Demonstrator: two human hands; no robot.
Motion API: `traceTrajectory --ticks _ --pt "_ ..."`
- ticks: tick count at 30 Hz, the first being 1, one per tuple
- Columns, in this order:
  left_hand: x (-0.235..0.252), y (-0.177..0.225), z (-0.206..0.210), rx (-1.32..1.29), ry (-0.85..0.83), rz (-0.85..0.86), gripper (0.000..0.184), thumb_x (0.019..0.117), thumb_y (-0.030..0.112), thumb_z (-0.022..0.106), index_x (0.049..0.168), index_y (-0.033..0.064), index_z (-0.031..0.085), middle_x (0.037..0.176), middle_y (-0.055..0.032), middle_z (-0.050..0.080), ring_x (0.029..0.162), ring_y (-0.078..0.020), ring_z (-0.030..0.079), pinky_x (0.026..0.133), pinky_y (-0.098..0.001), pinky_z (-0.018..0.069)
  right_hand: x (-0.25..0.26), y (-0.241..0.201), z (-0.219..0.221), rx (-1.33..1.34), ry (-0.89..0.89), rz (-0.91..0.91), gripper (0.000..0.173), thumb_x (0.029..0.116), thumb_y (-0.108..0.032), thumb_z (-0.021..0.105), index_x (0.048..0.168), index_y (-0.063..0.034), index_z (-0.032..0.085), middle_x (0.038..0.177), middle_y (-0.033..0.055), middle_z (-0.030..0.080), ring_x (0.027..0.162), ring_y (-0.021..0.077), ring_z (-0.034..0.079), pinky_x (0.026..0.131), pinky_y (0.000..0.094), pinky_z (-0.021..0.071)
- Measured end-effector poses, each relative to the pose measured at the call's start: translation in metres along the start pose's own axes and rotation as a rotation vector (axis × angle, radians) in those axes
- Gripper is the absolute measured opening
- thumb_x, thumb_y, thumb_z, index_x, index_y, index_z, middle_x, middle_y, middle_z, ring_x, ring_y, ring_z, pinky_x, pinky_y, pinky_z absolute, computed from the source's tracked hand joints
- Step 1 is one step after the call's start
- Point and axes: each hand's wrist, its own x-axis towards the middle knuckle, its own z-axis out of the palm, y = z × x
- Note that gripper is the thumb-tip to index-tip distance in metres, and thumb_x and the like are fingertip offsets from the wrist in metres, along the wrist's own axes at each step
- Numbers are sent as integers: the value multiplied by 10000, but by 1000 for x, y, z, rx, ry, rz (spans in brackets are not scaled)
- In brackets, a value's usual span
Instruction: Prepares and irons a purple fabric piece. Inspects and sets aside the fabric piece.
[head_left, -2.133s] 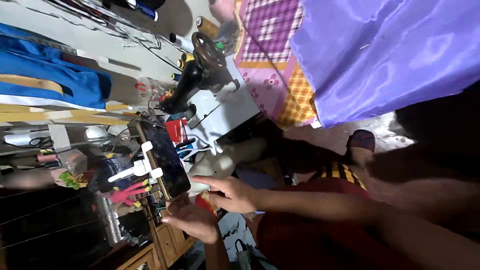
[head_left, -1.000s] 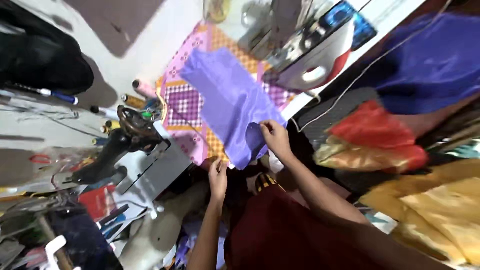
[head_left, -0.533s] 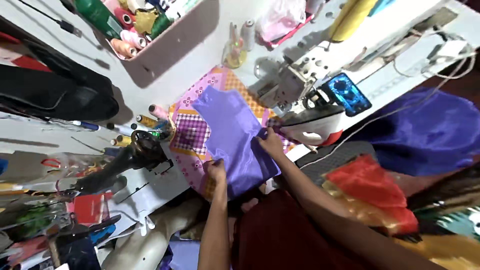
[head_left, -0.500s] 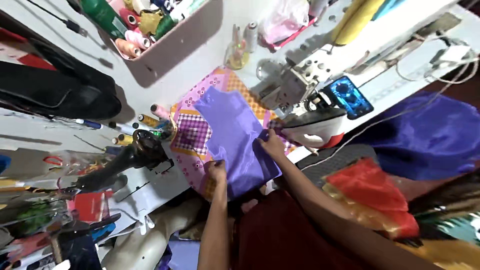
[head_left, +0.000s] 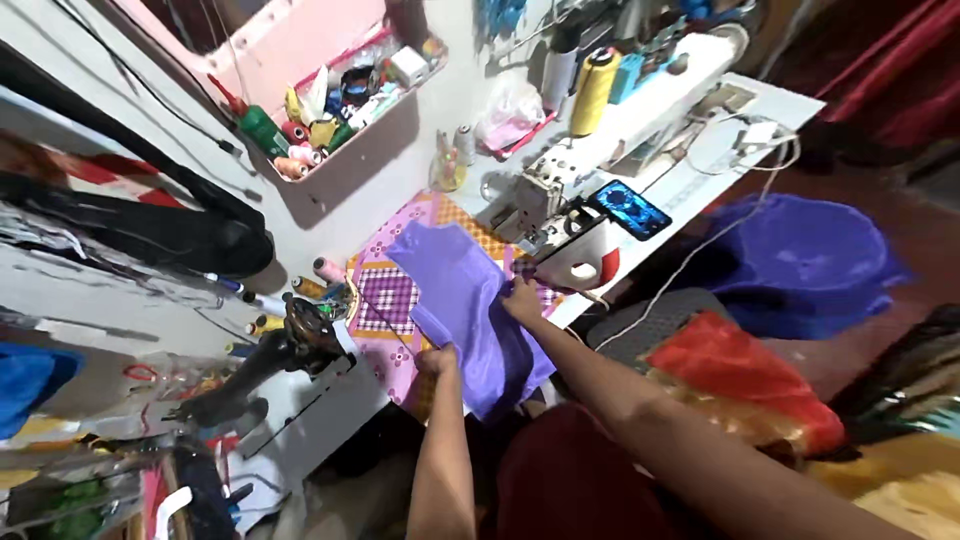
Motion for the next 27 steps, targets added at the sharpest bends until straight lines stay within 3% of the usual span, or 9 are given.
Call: traceTrajectory --ticks 2,5,8,10,14,16,19,23,27 --pt "-6 1 -5 10 -52 -8 599 883 183 797 1331 -126 550 1413 -328 526 1346 -420 505 1108 -540 422 -2 -2 -1 52 -27 20 672 941 -238 696 1497 24 422 1432 308 536 1297 452 565 1038 620 466" --pt "-10 7 0 67 58 61 665 879 217 797 1391 -94 508 1465 -340 464 1375 -446 463 1112 -543 415 1 -7 -11 -11 -31 8 615 946 -302 685 1427 36 505 1392 289 581 1309 447 558 1035 652 449" --pt "-8 12 10 8 168 31 852 871 242 806 1514 -66 339 1566 -333 309 1438 -447 376 1129 -500 412 -3 -11 -14 -154 -6 -22 576 953 -297 686 1425 3 553 1557 307 396 1461 492 353 1105 676 366" --pt "-5 14 13 -67 173 -9 868 887 244 795 1517 -95 303 1533 -339 365 1423 -431 409 1127 -487 419 0 -6 -10 -156 16 -78 573 948 -246 687 1441 6 537 1561 324 370 1443 502 370 1095 653 394" --pt "11 12 8 -214 74 50 641 923 218 766 1389 -127 492 1432 -332 506 1364 -425 484 1124 -539 404 10 -1 -2 97 -18 -68 614 936 -274 726 1420 36 508 1368 312 573 1271 452 578 1040 604 468" --pt "17 11 8 -296 -8 104 548 947 192 743 1351 -120 544 1423 -320 524 1363 -413 483 1133 -543 388 14 0 -8 157 -70 -48 590 961 -316 704 1382 62 536 1329 301 611 1262 434 591 1057 593 454" --pt "19 4 -1 -407 -120 144 493 991 156 683 1382 -103 529 1432 -295 534 1362 -377 500 1138 -524 398 23 3 -11 213 -142 -63 504 992 -335 669 1265 87 624 1291 297 626 1232 410 598 1052 572 448" --pt "23 -7 -8 -571 -200 124 433 1034 149 610 1387 -85 522 1383 -285 571 1278 -362 568 1081 -515 460 35 -2 -18 214 -203 -79 425 1021 -289 639 1253 67 645 1295 281 630 1234 392 595 1067 563 438" --pt "20 -14 -27 -623 -265 197 391 1061 166 554 1373 -69 538 1345 -250 604 1215 -301 607 1039 -472 494 30 -4 -23 236 -236 -207 347 1039 -244 615 1173 70 679 1190 273 669 1134 362 636 1025 532 465"
